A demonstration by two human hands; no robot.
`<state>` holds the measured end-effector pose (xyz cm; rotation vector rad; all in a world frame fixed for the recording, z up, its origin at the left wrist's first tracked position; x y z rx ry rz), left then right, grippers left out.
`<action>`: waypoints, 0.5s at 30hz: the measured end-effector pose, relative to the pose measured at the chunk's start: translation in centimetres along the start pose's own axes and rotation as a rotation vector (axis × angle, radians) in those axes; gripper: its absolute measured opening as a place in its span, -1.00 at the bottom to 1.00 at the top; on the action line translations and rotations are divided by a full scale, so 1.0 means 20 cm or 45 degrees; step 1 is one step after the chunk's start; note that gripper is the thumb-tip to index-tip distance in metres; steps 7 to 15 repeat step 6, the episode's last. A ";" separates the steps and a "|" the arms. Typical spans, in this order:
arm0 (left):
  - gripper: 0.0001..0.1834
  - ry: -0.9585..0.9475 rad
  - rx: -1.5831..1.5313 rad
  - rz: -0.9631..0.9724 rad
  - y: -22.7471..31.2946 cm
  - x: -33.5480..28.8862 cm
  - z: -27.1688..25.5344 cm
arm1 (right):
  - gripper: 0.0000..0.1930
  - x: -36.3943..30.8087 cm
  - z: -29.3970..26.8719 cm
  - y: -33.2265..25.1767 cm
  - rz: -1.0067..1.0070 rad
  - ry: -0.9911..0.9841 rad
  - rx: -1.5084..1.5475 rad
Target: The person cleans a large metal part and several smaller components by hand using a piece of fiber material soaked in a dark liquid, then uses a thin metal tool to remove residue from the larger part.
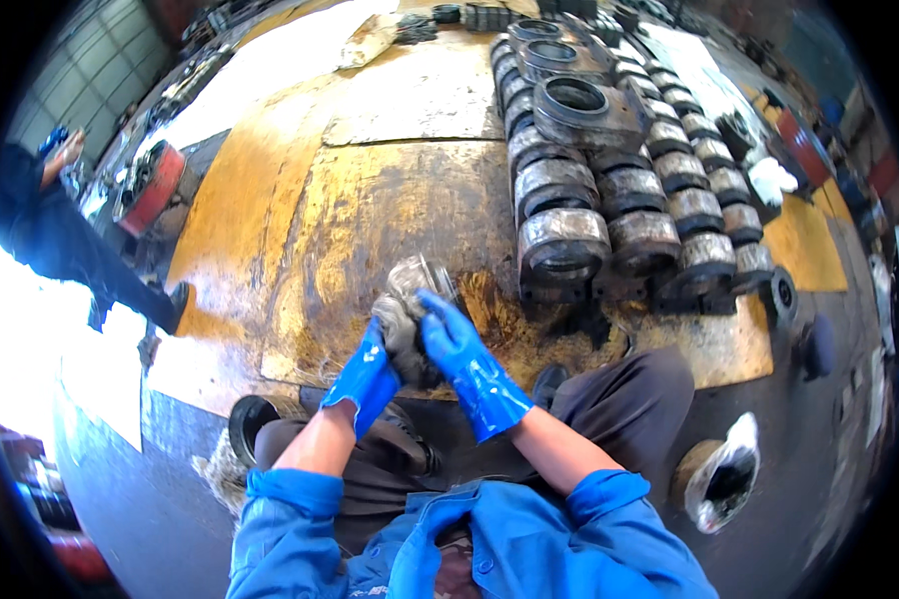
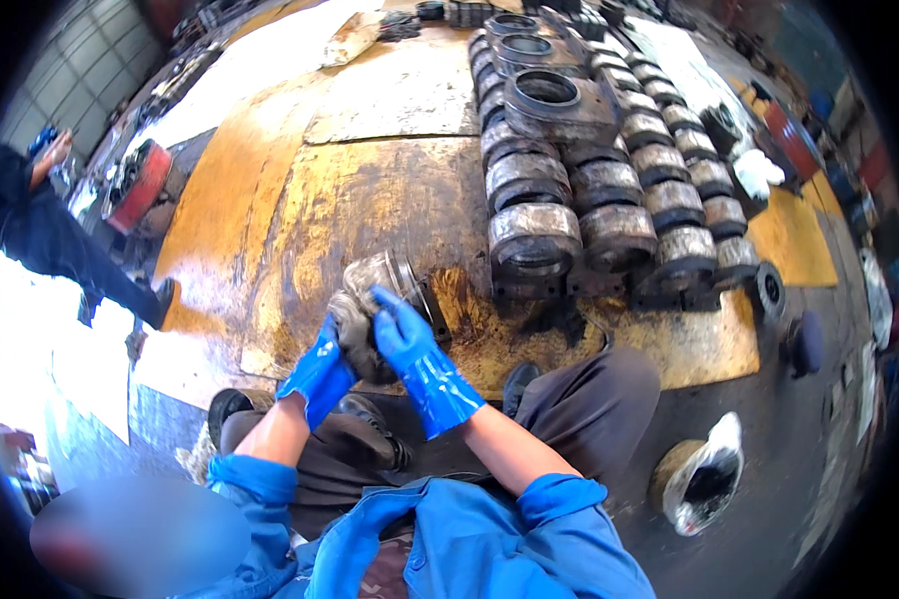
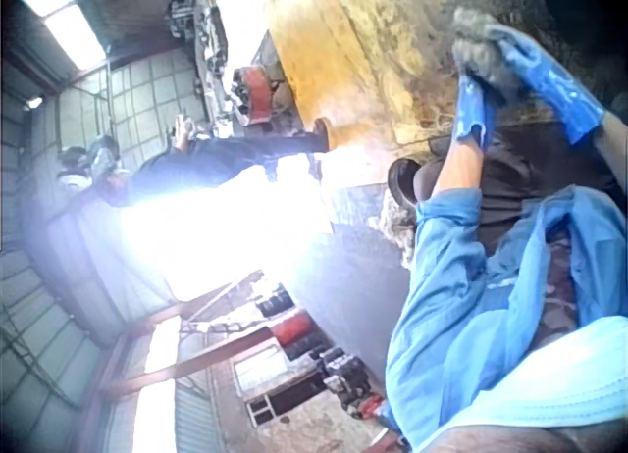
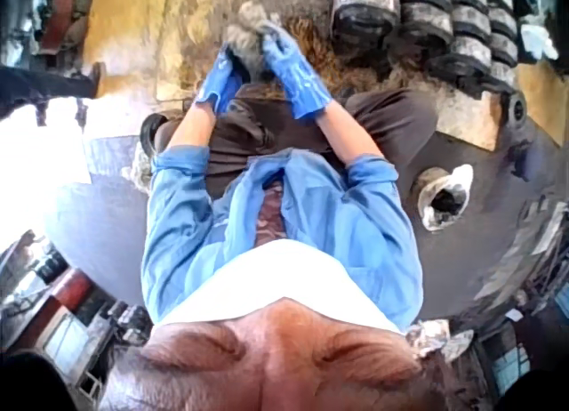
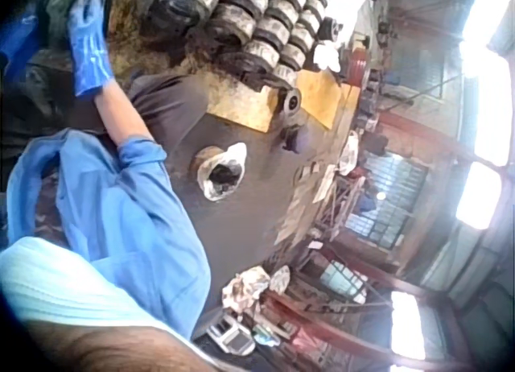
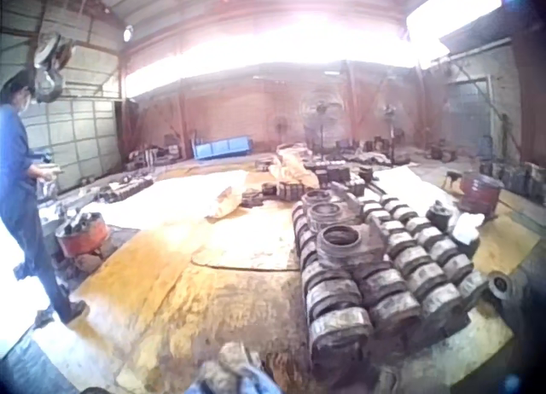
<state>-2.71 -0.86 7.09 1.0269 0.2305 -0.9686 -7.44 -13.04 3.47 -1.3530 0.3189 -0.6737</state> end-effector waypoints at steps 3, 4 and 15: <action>-0.46 0.080 -0.006 0.108 -0.04 -0.10 -0.03 | -0.45 -0.09 0.08 0.05 -0.343 -0.052 -0.365; -0.49 0.046 0.083 0.240 -0.01 -0.10 -0.21 | -0.42 -0.09 0.18 -0.08 -0.319 -0.160 -0.241; -0.49 -0.140 -0.037 0.106 0.00 0.01 -0.22 | -0.40 -0.09 0.15 -0.18 -0.274 -0.193 -0.172</action>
Point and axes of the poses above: each hand's wrist, its own x-axis towards the middle knuckle, its own z-axis out of the palm, y = z × x, the point moved 5 cm from there along x, towards the middle knuckle, and after that the axes turned 11 degrees about y, right-handed, at the moved point
